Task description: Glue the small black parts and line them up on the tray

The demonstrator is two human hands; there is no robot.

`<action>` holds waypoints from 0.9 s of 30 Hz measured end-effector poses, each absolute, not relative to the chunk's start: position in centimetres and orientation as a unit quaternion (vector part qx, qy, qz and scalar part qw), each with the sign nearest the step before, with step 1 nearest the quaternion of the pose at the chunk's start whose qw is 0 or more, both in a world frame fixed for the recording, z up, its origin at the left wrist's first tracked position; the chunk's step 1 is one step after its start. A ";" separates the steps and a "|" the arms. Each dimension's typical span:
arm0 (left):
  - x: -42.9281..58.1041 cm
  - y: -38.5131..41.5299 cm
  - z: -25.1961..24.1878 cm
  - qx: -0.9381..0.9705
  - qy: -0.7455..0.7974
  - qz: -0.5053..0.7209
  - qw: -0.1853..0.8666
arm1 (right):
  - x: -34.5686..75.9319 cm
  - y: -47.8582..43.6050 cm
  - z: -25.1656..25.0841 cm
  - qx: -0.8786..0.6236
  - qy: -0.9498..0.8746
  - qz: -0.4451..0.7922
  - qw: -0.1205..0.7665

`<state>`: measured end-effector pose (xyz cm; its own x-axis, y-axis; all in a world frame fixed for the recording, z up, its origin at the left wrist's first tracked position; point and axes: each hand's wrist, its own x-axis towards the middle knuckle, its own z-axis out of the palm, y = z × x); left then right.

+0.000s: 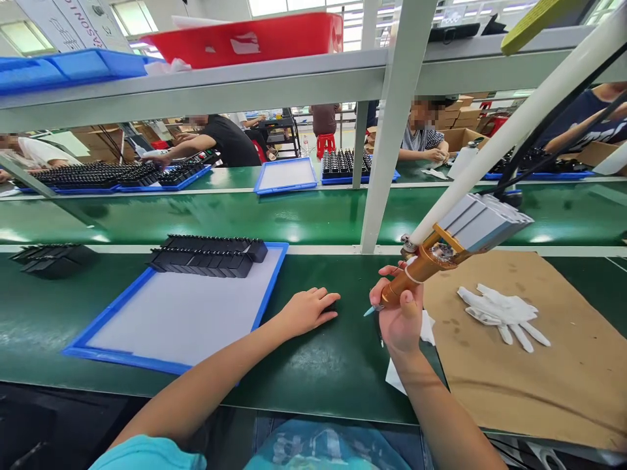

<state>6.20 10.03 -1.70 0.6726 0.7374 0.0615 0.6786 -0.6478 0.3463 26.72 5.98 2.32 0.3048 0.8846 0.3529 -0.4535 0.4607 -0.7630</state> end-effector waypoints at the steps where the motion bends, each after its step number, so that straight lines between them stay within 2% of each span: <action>1: 6.1 10.1 -1.7 0.902 0.392 0.095 0.152 | 26.7 6.0 2.3 -0.276 -0.392 0.441 0.759; 5: 5.9 10.2 -2.1 0.889 0.392 0.122 0.201 | 26.7 6.1 2.2 -0.280 -0.390 0.438 0.760; 7: 5.8 10.4 -2.3 0.840 0.414 0.180 0.301 | 26.8 6.1 2.1 -0.279 -0.389 0.435 0.762; 11: 5.7 11.1 -1.9 0.587 0.441 0.330 0.593 | 26.9 6.1 2.0 -0.268 -0.387 0.429 0.771; 13: 5.4 11.3 -1.4 0.476 0.405 0.386 0.679 | 27.0 6.2 1.9 -0.266 -0.384 0.428 0.773; 15: 5.1 11.4 -0.9 0.422 0.365 0.414 0.719 | 27.1 6.2 1.9 -0.270 -0.382 0.427 0.774; 22: 4.2 11.4 -0.8 0.438 0.345 0.435 0.707 | 27.3 6.3 1.9 -0.276 -0.380 0.421 0.776; 25: 3.7 11.8 -0.9 0.494 0.388 0.457 0.629 | 27.5 6.3 1.9 -0.279 -0.376 0.421 0.777; 27: 3.1 12.2 -0.6 0.559 0.453 0.456 0.524 | 27.6 6.4 1.8 -0.281 -0.372 0.421 0.778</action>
